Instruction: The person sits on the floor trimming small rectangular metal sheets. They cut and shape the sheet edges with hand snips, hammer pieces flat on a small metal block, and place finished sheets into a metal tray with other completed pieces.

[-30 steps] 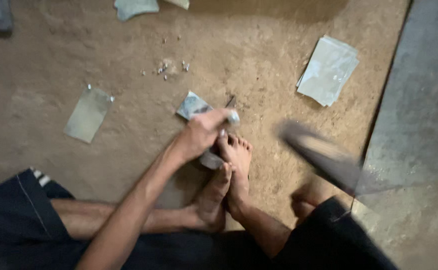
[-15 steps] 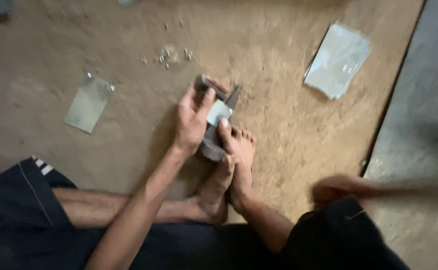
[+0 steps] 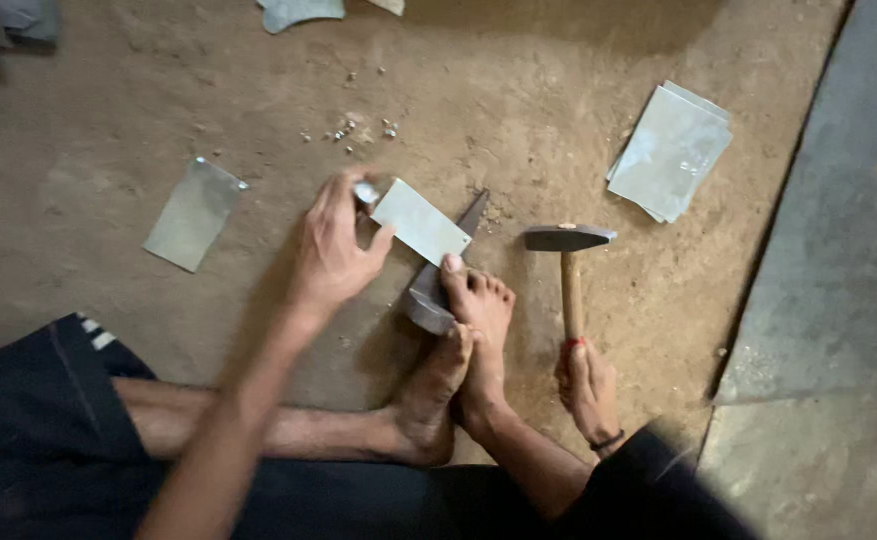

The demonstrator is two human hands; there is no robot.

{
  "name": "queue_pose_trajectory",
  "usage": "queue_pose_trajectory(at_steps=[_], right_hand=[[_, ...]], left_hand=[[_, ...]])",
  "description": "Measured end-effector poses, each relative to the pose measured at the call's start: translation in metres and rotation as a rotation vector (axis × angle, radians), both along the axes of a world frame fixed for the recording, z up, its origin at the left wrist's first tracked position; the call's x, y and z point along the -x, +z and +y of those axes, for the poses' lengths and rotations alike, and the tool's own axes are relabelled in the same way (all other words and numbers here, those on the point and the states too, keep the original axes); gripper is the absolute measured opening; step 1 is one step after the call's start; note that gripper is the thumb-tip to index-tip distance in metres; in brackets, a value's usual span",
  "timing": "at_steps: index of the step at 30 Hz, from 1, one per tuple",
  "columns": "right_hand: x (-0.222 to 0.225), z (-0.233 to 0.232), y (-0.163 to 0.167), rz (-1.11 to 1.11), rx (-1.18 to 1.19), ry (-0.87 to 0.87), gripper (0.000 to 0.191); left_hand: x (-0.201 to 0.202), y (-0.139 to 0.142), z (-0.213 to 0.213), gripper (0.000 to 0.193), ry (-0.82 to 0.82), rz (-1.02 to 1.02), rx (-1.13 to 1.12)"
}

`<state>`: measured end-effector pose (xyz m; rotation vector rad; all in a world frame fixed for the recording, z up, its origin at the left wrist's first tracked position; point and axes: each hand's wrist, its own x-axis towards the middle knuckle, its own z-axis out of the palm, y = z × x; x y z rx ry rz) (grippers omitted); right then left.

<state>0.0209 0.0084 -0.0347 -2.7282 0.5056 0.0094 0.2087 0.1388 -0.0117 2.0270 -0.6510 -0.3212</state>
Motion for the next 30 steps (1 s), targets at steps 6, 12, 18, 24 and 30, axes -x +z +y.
queue_pose_trajectory(at_steps=[6, 12, 18, 24, 30], right_hand=[[0.017, -0.007, -0.035, 0.048, 0.006, 0.002, 0.033], [0.005, -0.020, 0.037, 0.017, -0.069, -0.062, 0.023], [0.116, -0.083, 0.064, 0.210, -0.470, -0.560, 0.034], [0.145, -0.073, 0.053, 0.109, -0.335, -0.364, 0.029], [0.123, -0.072, 0.053, 0.156, -0.350, -0.235, 0.022]], left_hand=[[0.040, -0.017, -0.011, 0.033, 0.305, 0.278, 0.046], [0.028, -0.017, -0.027, 0.034, 0.354, 0.443, 0.706], [-0.012, -0.020, -0.034, 0.025, -0.020, 0.386, 0.217], [0.015, -0.025, -0.050, 0.035, 0.023, 0.350, -0.124], [0.016, -0.021, -0.054, 0.033, 0.054, 0.337, -0.155]])
